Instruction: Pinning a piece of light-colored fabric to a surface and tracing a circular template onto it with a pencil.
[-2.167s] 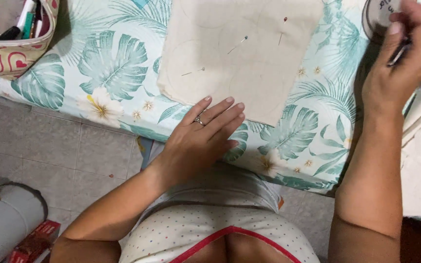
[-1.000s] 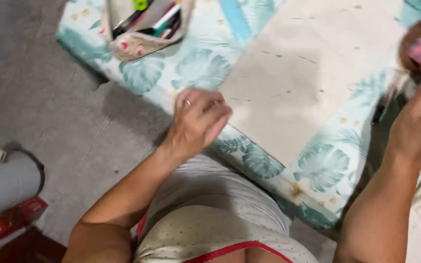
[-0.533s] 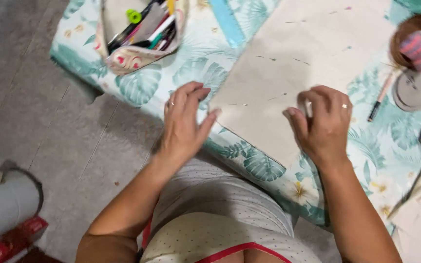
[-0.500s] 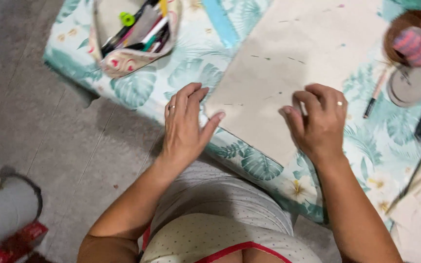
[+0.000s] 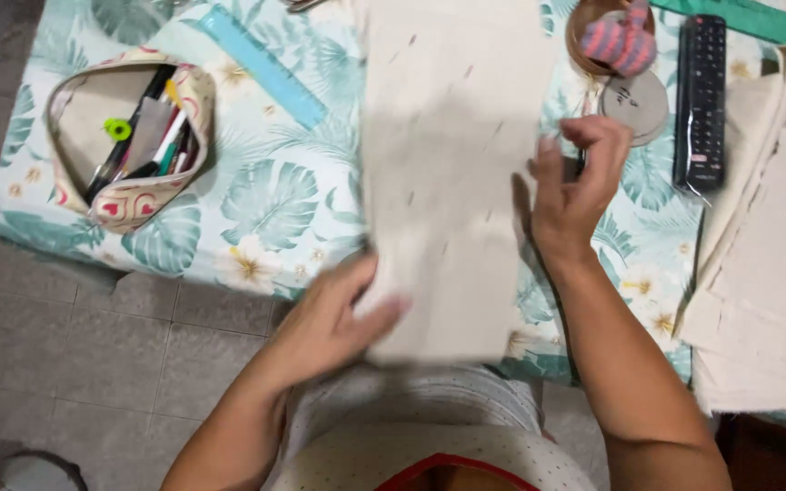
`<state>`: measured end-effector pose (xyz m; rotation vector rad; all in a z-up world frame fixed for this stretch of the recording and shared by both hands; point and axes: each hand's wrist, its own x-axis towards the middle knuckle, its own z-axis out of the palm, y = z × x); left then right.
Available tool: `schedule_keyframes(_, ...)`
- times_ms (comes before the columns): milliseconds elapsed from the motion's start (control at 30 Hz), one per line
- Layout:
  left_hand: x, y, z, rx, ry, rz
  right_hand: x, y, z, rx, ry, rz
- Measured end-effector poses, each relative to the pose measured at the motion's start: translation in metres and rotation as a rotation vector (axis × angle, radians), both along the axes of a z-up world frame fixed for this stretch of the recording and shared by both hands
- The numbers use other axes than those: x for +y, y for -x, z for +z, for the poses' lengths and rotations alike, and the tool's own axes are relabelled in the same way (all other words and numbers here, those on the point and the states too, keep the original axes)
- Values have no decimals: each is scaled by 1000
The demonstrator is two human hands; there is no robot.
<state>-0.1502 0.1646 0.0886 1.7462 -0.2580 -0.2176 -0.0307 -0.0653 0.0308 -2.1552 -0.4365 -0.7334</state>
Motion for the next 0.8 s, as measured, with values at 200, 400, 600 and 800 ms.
schedule_keyframes(200, 23, 50, -55, 93, 349, -264, -13, -9, 3, 25, -254, -80)
schedule_keyframes(400, 17, 74, -116, 379, 536, -152, -21, -18, -10, 149, -180, -18)
schedule_keyframes(600, 9, 84, -169, 566, 713, 118, -6, -3, 11, 381, -47, 343)
schedule_keyframes(800, 5, 75, -123, 627, 545, 139, 4, -10, -13, 147, 684, 359)
